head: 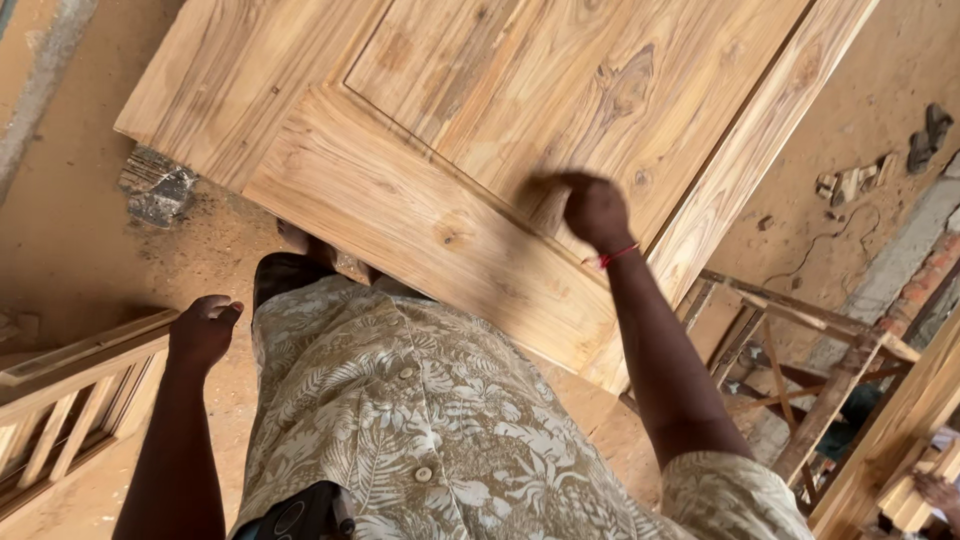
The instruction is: The person sands a large wooden door panel using a sanding block. They systematically rub the surface of the wood, moving from the center to the edges and corners, ensuring the entire panel is smoothed.
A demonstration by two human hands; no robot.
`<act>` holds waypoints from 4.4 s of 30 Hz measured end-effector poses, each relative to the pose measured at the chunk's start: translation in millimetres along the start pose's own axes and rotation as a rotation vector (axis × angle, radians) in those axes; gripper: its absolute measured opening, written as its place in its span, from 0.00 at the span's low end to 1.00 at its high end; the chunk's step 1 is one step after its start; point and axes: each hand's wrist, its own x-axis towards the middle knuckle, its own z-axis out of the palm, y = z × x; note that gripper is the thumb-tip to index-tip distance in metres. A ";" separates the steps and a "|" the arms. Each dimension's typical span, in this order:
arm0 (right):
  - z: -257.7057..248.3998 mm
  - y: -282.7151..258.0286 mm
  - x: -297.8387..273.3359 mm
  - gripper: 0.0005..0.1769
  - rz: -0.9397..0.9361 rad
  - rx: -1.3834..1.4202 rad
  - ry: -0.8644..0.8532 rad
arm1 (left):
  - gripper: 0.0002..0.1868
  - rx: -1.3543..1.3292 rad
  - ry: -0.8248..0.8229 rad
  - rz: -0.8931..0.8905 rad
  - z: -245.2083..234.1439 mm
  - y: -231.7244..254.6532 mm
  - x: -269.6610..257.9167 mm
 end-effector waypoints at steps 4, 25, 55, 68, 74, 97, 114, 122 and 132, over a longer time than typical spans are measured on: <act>17.1 4.8 -1.6 0.29 -0.299 -0.104 0.290 | 0.27 0.030 0.006 0.040 -2.6 0.6 0.3; 40.1 39.6 -0.3 0.28 0.003 0.022 0.239 | 0.27 0.002 0.001 0.024 -5.4 11.5 14.7; -15.5 -32.6 65.9 0.32 -0.732 -0.301 0.048 | 0.29 0.080 0.028 0.050 7.5 -8.4 0.8; -27.9 72.7 -9.9 0.34 -0.571 -0.336 -0.120 | 0.28 0.067 0.047 -0.028 21.8 -32.4 -30.2; 5.6 46.9 -2.4 0.30 -0.449 -0.054 0.189 | 0.28 0.044 0.043 -0.036 18.7 -17.4 -29.2; -14.8 47.7 2.0 0.32 -0.486 -0.159 0.083 | 0.27 0.078 0.069 0.013 21.2 -28.6 -25.7; 49.4 67.7 -30.3 0.29 -0.241 0.076 0.377 | 0.29 0.080 -0.005 0.016 11.4 -3.0 -15.0; 5.4 71.0 -33.6 0.30 -0.249 -0.262 0.162 | 0.28 0.082 0.007 0.012 -4.3 17.0 -6.7; 9.6 115.4 -51.5 0.15 -0.722 -0.138 0.356 | 0.29 0.174 0.012 0.064 -7.9 5.8 1.0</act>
